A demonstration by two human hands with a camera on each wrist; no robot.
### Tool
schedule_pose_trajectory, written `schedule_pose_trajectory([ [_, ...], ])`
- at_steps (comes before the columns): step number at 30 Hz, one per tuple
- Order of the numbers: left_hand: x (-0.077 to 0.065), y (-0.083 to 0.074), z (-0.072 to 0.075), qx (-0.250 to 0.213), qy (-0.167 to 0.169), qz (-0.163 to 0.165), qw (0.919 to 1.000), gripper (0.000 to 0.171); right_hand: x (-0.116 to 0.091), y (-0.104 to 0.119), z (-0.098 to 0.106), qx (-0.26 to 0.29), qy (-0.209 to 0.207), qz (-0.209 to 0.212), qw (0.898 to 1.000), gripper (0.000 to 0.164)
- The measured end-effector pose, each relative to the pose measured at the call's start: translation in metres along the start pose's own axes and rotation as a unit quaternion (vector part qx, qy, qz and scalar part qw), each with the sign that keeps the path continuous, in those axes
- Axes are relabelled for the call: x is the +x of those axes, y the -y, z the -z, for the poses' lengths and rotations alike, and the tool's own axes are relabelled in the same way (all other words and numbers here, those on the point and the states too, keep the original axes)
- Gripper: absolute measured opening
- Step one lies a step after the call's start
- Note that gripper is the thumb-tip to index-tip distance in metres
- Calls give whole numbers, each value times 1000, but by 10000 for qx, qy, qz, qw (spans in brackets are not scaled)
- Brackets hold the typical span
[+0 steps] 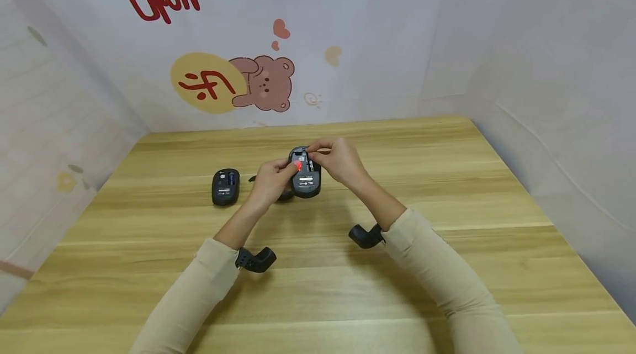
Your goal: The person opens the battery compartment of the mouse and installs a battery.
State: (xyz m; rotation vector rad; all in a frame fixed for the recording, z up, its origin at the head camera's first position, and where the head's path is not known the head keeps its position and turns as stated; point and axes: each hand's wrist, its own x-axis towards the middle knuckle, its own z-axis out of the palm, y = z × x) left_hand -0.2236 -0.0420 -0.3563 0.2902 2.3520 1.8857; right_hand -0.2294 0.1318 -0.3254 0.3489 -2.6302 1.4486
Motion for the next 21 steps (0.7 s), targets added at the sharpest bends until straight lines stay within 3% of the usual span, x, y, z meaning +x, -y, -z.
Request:
schedule_pose_trajectory([
  [14,9,5,-2,-117,271,10,9996,36,2,-5,1,-33,46,-170,9998,16],
  [21,17,5,-5,117,491,155,9986,39,4,-13,4,-78,41,-326,9994,17],
])
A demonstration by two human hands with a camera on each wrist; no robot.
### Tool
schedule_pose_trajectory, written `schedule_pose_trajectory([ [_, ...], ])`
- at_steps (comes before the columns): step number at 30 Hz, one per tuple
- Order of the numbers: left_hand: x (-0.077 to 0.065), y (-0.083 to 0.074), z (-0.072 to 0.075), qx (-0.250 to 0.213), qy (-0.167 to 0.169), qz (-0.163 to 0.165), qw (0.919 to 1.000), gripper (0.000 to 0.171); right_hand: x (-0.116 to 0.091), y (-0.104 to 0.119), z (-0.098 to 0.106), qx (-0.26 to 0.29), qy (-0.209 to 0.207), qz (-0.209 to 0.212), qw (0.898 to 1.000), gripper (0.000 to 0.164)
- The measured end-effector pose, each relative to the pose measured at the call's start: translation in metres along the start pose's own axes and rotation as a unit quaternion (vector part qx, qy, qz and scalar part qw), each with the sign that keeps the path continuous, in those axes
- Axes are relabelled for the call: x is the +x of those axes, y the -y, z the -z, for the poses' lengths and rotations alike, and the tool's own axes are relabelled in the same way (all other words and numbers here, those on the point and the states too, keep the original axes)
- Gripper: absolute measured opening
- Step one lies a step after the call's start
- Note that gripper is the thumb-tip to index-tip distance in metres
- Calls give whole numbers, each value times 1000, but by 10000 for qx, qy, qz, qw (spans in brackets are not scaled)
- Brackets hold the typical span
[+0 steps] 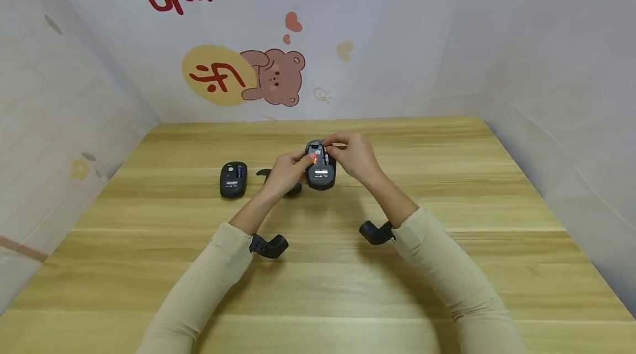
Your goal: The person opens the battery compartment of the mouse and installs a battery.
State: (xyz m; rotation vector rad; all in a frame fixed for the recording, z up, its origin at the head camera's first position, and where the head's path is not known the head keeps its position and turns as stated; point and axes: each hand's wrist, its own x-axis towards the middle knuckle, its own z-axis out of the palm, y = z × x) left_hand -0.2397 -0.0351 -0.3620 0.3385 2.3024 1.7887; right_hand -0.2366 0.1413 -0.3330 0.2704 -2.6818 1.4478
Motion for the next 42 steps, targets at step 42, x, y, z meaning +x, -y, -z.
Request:
schedule_pose_trajectory([
  [42,48,32,-43,547,-1,514,9972,41,3,-41,14,-479,-594,-67,9971,23],
])
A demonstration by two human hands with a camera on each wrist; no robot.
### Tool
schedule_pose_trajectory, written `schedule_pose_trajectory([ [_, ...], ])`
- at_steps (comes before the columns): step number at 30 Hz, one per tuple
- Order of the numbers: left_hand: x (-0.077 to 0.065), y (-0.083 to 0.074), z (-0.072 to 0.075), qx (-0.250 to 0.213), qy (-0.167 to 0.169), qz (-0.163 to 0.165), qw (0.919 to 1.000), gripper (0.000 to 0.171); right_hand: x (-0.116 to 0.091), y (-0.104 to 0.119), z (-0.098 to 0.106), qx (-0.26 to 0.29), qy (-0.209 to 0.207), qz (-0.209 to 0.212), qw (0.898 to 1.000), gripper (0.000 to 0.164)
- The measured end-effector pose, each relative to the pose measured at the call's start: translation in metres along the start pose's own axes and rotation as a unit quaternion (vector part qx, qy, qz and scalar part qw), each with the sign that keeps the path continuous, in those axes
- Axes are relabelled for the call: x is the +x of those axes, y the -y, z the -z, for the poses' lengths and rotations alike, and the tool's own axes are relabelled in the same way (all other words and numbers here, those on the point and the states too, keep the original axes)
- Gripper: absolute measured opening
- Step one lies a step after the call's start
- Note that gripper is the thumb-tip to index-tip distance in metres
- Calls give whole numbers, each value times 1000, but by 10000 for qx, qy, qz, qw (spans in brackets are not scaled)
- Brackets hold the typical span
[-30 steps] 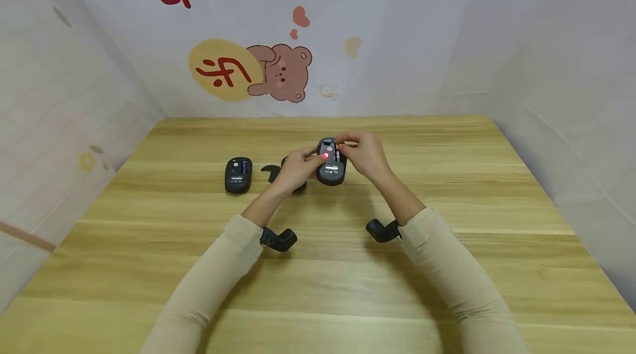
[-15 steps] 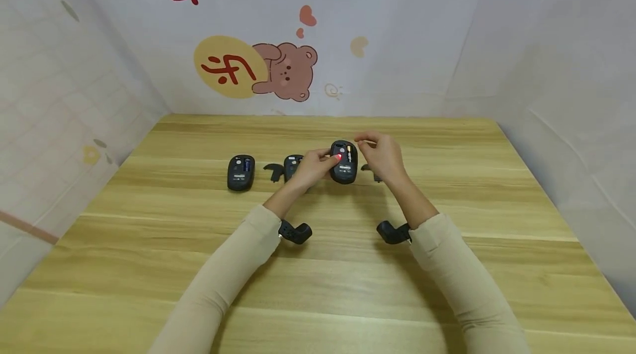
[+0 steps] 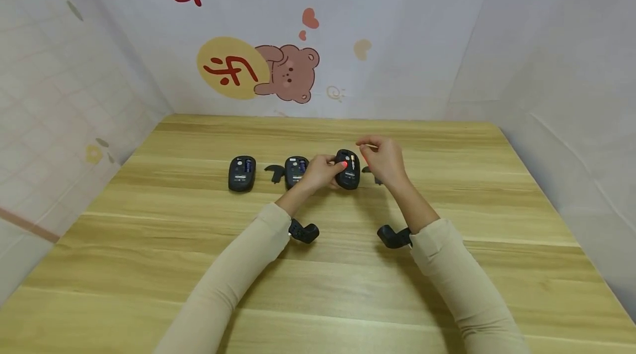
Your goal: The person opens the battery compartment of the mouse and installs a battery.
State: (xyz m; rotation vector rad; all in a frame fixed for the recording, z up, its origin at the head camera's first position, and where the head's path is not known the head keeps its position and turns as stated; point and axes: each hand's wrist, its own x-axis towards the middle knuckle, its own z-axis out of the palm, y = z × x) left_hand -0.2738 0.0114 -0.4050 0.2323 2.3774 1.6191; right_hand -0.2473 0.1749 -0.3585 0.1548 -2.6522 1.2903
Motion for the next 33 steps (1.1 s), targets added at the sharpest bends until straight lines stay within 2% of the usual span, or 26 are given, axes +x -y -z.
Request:
schedule_pose_trajectory([
  [6,3,5,-5,111,103,269,9995,48,-4,-1,0,109,31,5,9999,23],
  [12,3,7,-7,275,-44,395,9988,52,-4,-1,-1,196,29,5,9998,24],
  [19,-1,5,-7,439,-329,450,9975,40,-2,1,-4,231,87,20,9997,22],
  [24,-2,5,-7,1086,-605,383,9915,30,-2,1,-5,206,55,47,9998,21],
  [29,-5,4,-9,1868,-831,290,9785,27,-4,-1,-4,178,47,80,9998,21],
  [33,-5,1,-11,2166,-863,157,9723,27,-5,-3,0,191,8,-27,9998,23],
])
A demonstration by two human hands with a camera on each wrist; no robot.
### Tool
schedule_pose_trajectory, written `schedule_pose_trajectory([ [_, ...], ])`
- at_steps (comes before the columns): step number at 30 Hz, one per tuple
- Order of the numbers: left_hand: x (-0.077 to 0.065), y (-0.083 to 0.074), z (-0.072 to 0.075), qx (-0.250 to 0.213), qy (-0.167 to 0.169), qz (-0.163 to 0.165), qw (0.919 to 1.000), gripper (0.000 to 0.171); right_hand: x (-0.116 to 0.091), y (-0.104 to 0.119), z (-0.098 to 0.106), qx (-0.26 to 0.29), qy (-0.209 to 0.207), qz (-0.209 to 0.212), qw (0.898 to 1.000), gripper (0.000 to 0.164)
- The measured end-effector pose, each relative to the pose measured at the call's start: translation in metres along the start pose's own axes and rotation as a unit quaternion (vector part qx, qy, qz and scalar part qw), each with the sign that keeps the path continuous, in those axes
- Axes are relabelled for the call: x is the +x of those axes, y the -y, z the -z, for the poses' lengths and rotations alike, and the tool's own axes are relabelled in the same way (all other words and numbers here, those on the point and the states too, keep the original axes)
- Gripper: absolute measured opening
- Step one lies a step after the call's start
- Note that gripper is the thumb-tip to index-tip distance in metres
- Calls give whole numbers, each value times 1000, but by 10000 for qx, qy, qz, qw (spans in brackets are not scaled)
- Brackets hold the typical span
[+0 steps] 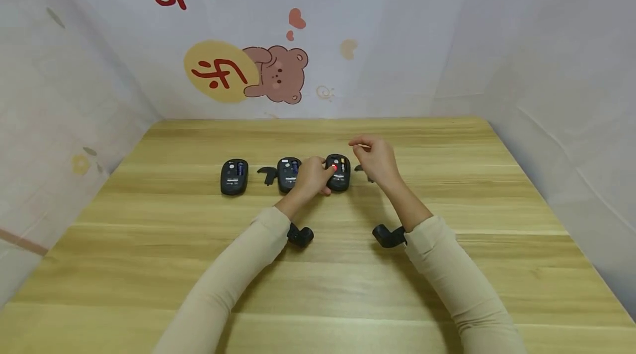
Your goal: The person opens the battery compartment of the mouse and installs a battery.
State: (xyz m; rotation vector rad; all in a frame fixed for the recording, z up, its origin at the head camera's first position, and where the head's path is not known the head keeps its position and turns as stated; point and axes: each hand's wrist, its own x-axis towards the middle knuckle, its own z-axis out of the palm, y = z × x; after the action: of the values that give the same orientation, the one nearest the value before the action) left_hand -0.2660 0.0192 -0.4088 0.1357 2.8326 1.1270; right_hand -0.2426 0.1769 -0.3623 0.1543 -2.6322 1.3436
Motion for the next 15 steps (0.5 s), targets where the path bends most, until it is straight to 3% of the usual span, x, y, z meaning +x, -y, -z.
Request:
schedule_pose_trajectory([
  [6,-1,-2,-1,-23,34,-51,10000,26,-1,-1,3,17,-26,-70,10000,23],
  [15,-2,-3,2,21,-236,-342,9991,24,-1,-2,7,-28,-7,-146,9999,24],
])
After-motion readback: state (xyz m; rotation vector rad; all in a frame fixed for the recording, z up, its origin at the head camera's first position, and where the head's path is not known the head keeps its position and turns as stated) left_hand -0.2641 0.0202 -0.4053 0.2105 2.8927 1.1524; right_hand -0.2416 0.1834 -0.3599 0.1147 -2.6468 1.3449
